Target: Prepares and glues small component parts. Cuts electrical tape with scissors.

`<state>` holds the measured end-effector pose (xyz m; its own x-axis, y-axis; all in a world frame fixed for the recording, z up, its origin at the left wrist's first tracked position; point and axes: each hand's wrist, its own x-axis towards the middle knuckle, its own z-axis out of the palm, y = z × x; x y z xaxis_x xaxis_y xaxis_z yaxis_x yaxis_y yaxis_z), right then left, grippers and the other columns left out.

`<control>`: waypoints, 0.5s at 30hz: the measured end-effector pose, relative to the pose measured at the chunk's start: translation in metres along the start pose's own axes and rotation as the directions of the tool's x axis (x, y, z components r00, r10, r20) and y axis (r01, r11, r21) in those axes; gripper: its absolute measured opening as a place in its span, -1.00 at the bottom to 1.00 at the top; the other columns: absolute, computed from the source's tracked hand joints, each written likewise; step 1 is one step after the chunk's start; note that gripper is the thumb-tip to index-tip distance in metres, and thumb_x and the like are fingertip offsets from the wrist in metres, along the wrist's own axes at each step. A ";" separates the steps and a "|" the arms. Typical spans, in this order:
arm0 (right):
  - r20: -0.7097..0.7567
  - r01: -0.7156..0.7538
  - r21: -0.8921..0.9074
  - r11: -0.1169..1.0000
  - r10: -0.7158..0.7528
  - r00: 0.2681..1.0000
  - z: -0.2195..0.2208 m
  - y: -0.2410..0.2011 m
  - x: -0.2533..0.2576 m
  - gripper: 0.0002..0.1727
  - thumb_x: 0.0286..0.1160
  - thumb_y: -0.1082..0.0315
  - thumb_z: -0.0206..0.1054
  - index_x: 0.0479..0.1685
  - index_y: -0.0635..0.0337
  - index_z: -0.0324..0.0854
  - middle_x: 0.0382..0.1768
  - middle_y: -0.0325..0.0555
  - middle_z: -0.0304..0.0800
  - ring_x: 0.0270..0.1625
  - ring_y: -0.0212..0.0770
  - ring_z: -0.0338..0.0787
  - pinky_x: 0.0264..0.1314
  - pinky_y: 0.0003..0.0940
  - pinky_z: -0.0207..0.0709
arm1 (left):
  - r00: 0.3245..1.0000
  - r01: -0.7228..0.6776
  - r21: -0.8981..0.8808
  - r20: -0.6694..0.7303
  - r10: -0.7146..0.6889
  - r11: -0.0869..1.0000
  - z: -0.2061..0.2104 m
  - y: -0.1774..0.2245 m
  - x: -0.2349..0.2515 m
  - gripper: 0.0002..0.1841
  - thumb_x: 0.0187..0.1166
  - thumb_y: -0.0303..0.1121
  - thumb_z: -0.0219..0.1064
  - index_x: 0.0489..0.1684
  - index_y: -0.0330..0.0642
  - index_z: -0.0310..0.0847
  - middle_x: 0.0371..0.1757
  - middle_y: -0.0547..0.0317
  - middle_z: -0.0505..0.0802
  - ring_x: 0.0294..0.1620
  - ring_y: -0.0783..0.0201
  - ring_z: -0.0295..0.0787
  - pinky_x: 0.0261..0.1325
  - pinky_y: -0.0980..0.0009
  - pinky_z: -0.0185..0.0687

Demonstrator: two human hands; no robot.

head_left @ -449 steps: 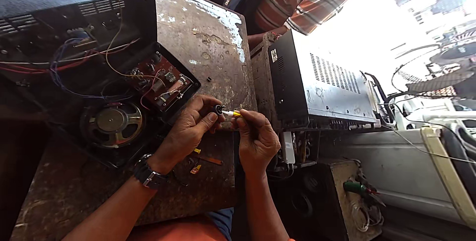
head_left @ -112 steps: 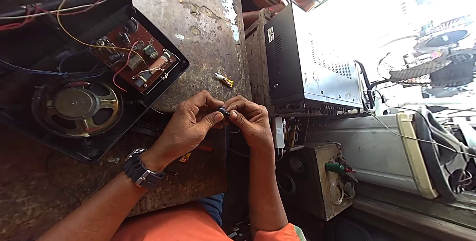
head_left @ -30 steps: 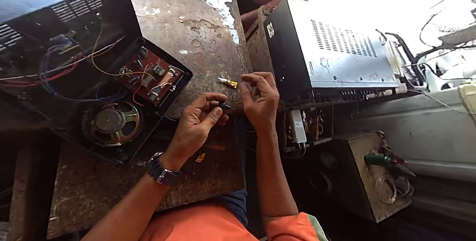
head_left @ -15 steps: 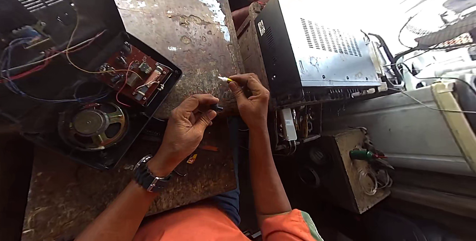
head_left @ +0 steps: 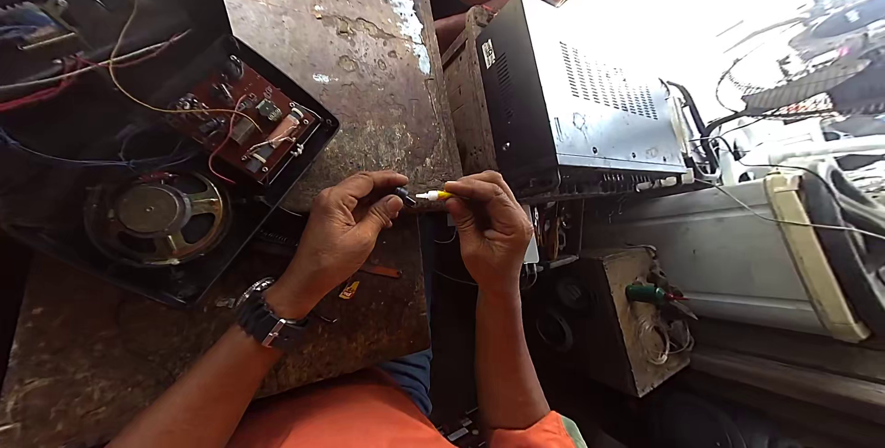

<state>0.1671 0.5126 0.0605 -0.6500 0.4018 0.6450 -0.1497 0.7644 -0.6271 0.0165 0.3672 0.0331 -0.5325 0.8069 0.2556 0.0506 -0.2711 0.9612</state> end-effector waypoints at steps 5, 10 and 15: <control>0.047 0.021 -0.087 0.996 -0.017 0.999 0.000 -0.003 0.003 -0.85 0.56 0.52 0.40 0.00 0.35 0.79 -0.02 -0.04 0.77 0.08 -0.25 0.78 0.14 -0.42 0.74 | 1.000 -0.004 -0.002 0.003 0.004 1.000 0.000 0.000 0.001 -0.73 0.69 -0.51 0.28 0.27 -0.26 0.72 0.05 0.11 0.82 -0.21 0.32 0.81 -0.13 0.47 0.82; 0.063 0.028 -0.115 0.993 -0.021 0.998 0.001 -0.003 0.004 -0.85 0.55 0.51 0.41 -0.01 0.32 0.81 -0.03 -0.06 0.77 0.10 -0.25 0.77 0.16 -0.41 0.73 | 1.000 0.009 -0.015 0.002 -0.009 1.000 -0.001 0.001 0.001 -0.73 0.69 -0.50 0.29 0.27 -0.26 0.72 0.04 0.12 0.82 -0.22 0.33 0.81 -0.14 0.48 0.82; 0.060 0.031 -0.135 0.990 -0.023 0.998 0.002 -0.002 0.005 -0.85 0.55 0.51 0.41 -0.02 0.31 0.82 -0.04 -0.06 0.77 0.09 -0.25 0.77 0.15 -0.41 0.73 | 1.000 0.017 -0.023 -0.002 -0.017 1.000 -0.001 0.001 0.001 -0.73 0.69 -0.50 0.30 0.27 -0.24 0.73 0.04 0.12 0.83 -0.22 0.32 0.81 -0.15 0.48 0.82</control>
<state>0.1630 0.5120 0.0646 -0.6900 0.3531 0.6318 -0.0679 0.8375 -0.5422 0.0157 0.3671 0.0337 -0.5352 0.8103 0.2386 0.0216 -0.2693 0.9628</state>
